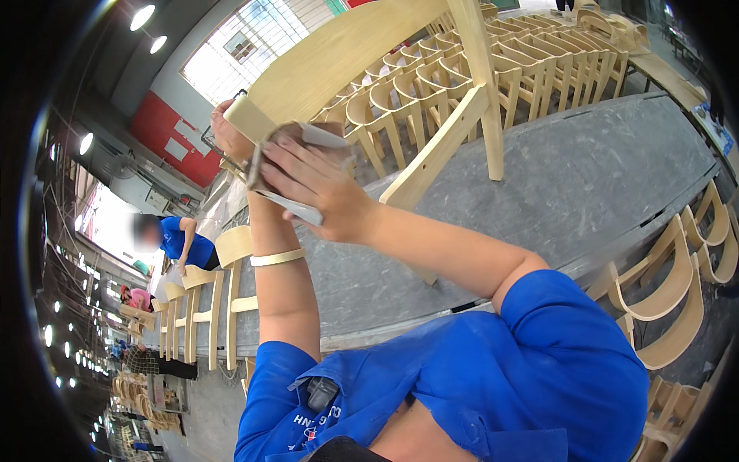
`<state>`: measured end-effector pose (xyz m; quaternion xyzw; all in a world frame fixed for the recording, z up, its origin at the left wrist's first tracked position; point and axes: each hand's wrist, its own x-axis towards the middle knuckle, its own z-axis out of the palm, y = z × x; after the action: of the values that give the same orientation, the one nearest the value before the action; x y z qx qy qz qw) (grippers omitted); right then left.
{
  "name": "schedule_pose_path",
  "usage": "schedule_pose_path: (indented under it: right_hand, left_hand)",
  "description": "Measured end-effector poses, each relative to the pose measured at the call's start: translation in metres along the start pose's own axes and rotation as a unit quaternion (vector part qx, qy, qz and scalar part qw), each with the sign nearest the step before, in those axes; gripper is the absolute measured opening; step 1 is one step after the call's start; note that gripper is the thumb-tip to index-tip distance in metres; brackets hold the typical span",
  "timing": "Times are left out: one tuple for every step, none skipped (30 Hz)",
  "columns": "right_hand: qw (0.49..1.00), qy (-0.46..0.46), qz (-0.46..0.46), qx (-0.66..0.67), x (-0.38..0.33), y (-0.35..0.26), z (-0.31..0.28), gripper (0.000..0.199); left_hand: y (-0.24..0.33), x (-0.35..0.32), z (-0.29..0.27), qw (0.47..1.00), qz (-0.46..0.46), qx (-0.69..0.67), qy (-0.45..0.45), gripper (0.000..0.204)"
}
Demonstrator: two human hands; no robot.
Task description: The person wipes the surfaces of wooden chair frames with a cloth, turning each chair to clean multiple sides. After wiping, the person stacks the finished chairs with others.
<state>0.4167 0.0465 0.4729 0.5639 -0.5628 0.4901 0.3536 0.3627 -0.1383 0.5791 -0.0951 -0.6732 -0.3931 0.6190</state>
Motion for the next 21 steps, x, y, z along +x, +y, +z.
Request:
schedule_pose_path:
  right_hand:
    - [0.999, 0.023, -0.029, 0.018, 0.000, -0.002, -0.004, 0.058]
    - [0.999, 0.019, -0.027, 0.020, 0.003, -0.003, -0.007, 0.058]
    - [0.997, 0.046, -0.056, 0.025, 0.006, -0.005, -0.010, 0.058]
    - [0.999, 0.029, -0.037, 0.021, 0.009, -0.006, -0.013, 0.058]
    - [0.998, 0.044, -0.045, 0.023, 0.015, -0.005, -0.013, 0.059]
    - [0.994, 0.081, -0.068, 0.030, 0.018, -0.003, -0.013, 0.059]
    - [0.997, 0.065, -0.047, -0.004, 0.020, 0.000, -0.010, 0.059]
    - [0.998, 0.030, -0.030, -0.038, 0.019, 0.003, -0.007, 0.060]
    - [0.997, 0.044, -0.059, -0.039, 0.016, 0.007, -0.004, 0.062]
    - [0.997, -0.002, -0.037, -0.072, 0.012, 0.010, -0.001, 0.063]
    - [0.998, 0.035, -0.040, -0.036, 0.002, 0.010, 0.000, 0.064]
    - [0.999, 0.041, -0.026, -0.013, -0.006, 0.008, 0.001, 0.065]
    - [0.996, 0.076, -0.047, 0.016, -0.013, 0.006, -0.001, 0.066]
    - [0.999, 0.041, -0.011, 0.003, -0.016, 0.002, -0.004, 0.066]
    - [0.998, 0.051, -0.021, -0.002, -0.013, -0.001, -0.007, 0.067]
    - [0.996, 0.077, -0.042, -0.001, -0.008, -0.005, -0.012, 0.067]
    - [0.990, 0.121, -0.066, -0.039, 0.007, -0.007, -0.013, 0.063]
    - [0.989, 0.121, -0.062, -0.053, 0.027, -0.006, -0.015, 0.063]
    - [0.989, 0.123, -0.061, -0.061, 0.053, -0.004, -0.016, 0.064]
    - [0.987, 0.124, -0.067, -0.070, 0.075, 0.001, -0.014, 0.066]
    - [0.980, 0.148, -0.070, -0.112, 0.091, 0.005, -0.006, 0.068]
  left_hand:
    - [-0.003, 0.000, 0.000, 1.000, -0.001, -0.009, 0.004, 0.039]
    - [-0.007, 0.001, 0.000, 1.000, 0.021, -0.012, 0.008, 0.039]
    - [-0.011, 0.002, -0.001, 0.999, 0.044, -0.017, 0.012, 0.038]
    - [-0.015, 0.005, -0.001, 0.999, 0.024, 0.022, 0.011, 0.034]
    - [-0.019, 0.007, -0.005, 0.998, 0.001, 0.061, 0.006, 0.030]
    - [-0.024, 0.007, -0.007, 0.995, -0.023, 0.096, -0.002, 0.027]
    - [-0.027, 0.011, -0.015, 0.933, 0.228, 0.271, -0.059, 0.021]
    - [-0.030, 0.019, -0.020, 0.982, 0.119, 0.138, -0.058, 0.023]
    - [-0.035, 0.014, -0.019, 0.970, 0.156, 0.172, -0.069, 0.026]
    - [-0.039, 0.010, -0.018, 0.938, 0.256, 0.225, -0.059, 0.031]
    - [-0.041, 0.015, -0.019, 0.863, 0.374, 0.335, -0.063, 0.025]
    - [-0.042, 0.017, -0.020, 0.851, 0.417, 0.317, -0.045, 0.021]
    - [-0.044, 0.017, -0.018, 0.939, 0.268, 0.211, -0.042, 0.022]
    - [-0.044, 0.017, -0.017, 0.970, 0.169, 0.171, -0.040, 0.024]
    - [-0.045, 0.016, -0.016, 0.977, 0.153, 0.149, -0.031, 0.026]
    - [-0.046, 0.014, -0.017, 0.960, 0.198, 0.196, -0.041, 0.029]
    - [-0.047, 0.012, -0.018, 0.935, 0.258, 0.240, -0.038, 0.032]
    - [-0.050, 0.006, -0.021, 0.920, 0.275, 0.275, -0.053, 0.031]
    - [-0.054, 0.004, -0.023, 0.911, 0.280, 0.296, -0.061, 0.030]
    - [-0.059, -0.003, -0.027, 0.903, 0.283, 0.314, -0.069, 0.030]
    - [-0.066, -0.004, -0.031, 0.902, 0.273, 0.325, -0.079, 0.029]
